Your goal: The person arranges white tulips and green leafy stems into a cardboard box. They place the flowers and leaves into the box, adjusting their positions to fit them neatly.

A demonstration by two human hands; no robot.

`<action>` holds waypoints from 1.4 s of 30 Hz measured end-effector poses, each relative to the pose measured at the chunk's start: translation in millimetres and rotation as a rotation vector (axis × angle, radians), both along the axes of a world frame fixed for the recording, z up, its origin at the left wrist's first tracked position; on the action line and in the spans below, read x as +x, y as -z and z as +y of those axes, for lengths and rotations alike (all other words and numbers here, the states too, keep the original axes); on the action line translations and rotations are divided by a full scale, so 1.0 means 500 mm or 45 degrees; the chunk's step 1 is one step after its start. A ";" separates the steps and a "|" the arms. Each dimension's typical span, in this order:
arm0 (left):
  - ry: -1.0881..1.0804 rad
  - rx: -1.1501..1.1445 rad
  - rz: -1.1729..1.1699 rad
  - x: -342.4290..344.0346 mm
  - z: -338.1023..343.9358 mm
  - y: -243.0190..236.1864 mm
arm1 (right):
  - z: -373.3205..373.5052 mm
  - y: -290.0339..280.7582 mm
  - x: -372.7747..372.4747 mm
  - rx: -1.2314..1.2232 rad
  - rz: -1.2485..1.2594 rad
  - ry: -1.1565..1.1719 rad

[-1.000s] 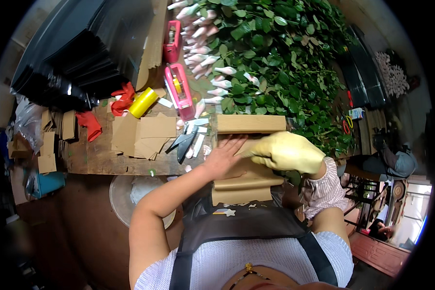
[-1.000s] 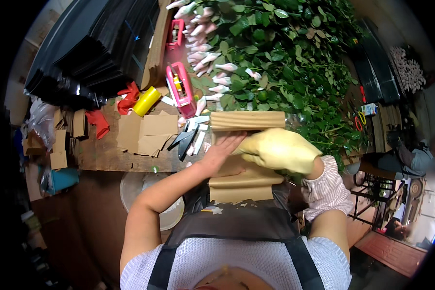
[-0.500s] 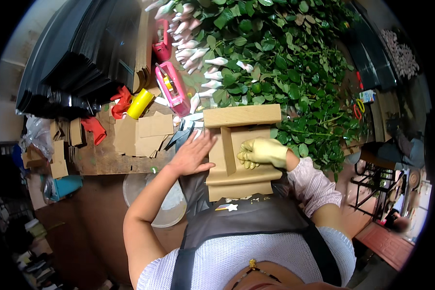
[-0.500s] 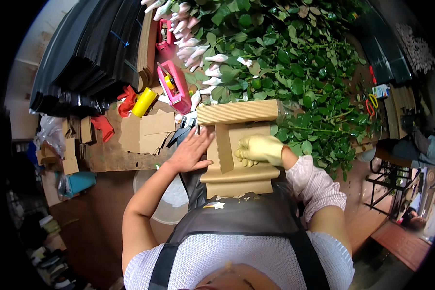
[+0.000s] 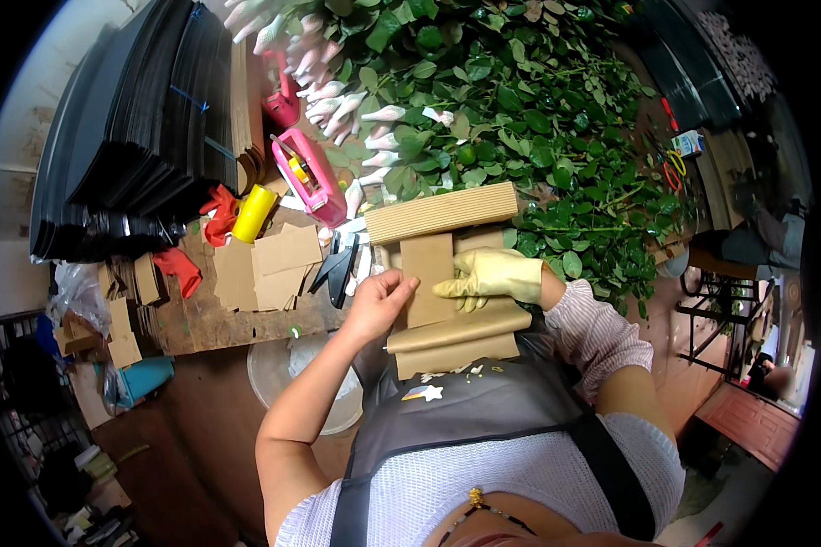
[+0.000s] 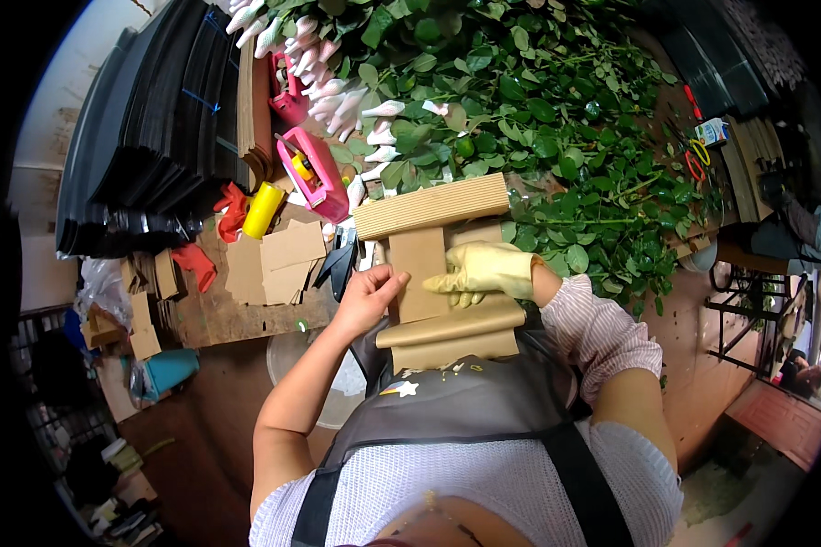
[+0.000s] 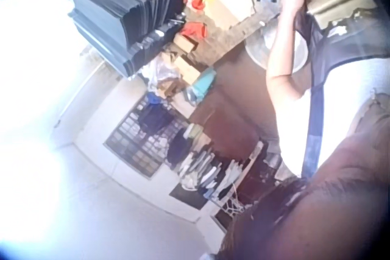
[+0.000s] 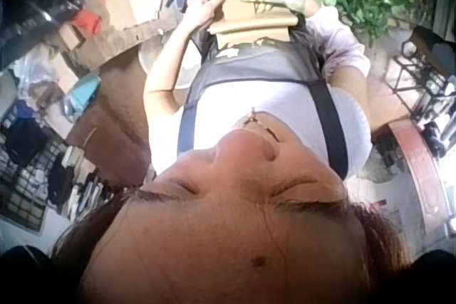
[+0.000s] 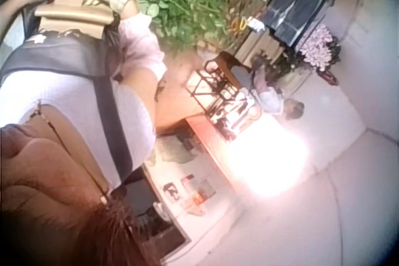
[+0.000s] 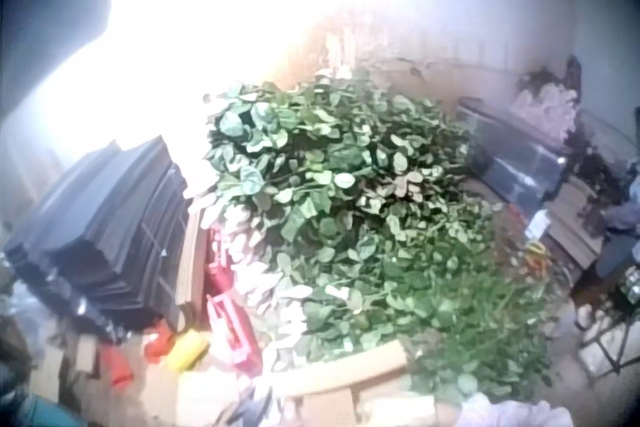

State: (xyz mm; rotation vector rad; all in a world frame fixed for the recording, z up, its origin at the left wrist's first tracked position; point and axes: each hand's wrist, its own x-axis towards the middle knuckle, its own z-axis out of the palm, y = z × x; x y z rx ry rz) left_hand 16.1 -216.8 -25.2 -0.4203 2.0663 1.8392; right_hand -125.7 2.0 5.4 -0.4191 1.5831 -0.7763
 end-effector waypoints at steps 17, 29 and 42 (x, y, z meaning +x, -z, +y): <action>0.603 -0.990 1.055 -0.010 0.002 0.016 | -0.032 -0.039 0.027 0.300 0.648 -0.443; 0.597 -0.914 0.957 -0.003 0.018 -0.005 | 0.046 -0.131 -0.018 -0.031 0.956 -0.507; 0.622 -0.952 0.938 -0.003 0.022 -0.020 | 0.085 0.110 -0.354 0.409 2.160 -0.069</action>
